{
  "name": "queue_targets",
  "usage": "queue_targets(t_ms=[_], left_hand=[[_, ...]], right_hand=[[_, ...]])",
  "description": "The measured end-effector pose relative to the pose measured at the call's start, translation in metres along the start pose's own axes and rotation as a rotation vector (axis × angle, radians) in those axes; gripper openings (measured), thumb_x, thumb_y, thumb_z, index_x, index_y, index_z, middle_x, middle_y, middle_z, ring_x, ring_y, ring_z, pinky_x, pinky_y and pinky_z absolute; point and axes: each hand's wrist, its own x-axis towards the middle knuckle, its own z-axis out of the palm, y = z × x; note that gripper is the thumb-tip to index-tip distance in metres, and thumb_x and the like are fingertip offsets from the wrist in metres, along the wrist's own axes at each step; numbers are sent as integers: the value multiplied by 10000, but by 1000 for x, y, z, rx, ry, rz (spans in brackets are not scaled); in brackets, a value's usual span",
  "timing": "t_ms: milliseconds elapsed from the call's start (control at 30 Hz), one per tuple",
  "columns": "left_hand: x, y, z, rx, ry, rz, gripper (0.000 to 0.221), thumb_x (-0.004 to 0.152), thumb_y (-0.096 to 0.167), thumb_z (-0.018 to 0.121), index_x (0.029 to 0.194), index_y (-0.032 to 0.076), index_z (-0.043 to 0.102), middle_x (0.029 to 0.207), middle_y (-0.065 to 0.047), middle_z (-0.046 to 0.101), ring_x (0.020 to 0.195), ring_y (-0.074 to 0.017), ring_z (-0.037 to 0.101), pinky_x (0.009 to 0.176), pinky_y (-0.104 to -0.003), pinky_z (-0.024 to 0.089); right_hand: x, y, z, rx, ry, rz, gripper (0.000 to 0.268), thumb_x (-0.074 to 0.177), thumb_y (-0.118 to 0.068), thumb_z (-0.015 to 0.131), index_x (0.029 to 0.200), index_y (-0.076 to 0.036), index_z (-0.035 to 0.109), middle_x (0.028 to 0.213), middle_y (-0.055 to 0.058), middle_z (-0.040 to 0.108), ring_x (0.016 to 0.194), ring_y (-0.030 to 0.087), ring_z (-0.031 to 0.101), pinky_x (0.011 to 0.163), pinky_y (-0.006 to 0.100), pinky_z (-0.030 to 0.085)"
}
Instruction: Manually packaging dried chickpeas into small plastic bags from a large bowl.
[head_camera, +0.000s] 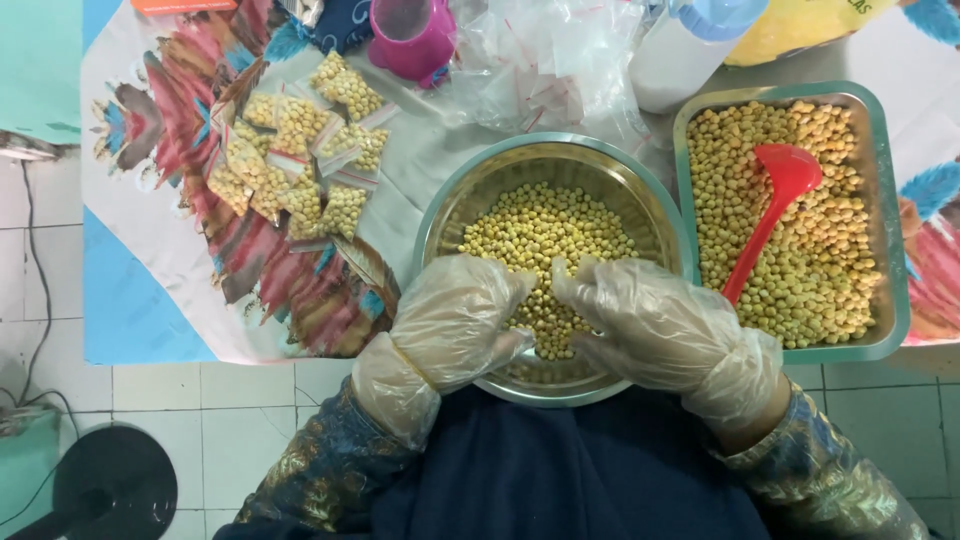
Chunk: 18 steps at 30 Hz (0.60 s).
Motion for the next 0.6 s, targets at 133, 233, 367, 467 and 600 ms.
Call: queue_targets(t_ms=[133,233,367,467,600], left_hand=[[11,8,-14,147,-15,-253,1083,826,542,780,1618,45,234,1382,-325,538,1294,-489,536,1074,-581,457],[18,18,-33,-15,-46,-323,1184,806,480,845,1625,-25,156,1393,-350,514,1315,-498,505,1124,-565,414],[32,-7,17,98,-84,-288,1453,676,668,881,1642,6,20,1461,-292,488,1392,-458,450,1203,-574,320],[34,-14,24,36,-57,-297,1214,779,523,800,1638,27,100,1425,-217,550,1352,-369,534,1142,-478,458],[33,-13,22,-214,-6,-223,840,793,280,727,1475,2,324,1275,-249,629,1265,-416,591,1086,-503,506]], right_hand=[[14,8,-11,-223,-160,268,1069,775,-682,751,1631,-275,255,1632,146,323,1470,333,372,1132,559,418],[34,18,-13,-212,-223,298,1380,603,-714,884,1664,-282,115,1630,162,294,1392,383,466,1125,521,464],[42,19,6,-272,-233,312,1450,517,-724,917,1655,-274,139,1617,146,297,1370,388,487,1144,473,470],[40,32,24,-153,-146,302,1320,592,-619,886,1652,-247,192,1506,136,408,1247,393,579,1056,478,534],[33,40,39,-8,97,122,1223,574,-424,914,1611,-152,325,1353,200,537,1153,402,637,918,449,609]])
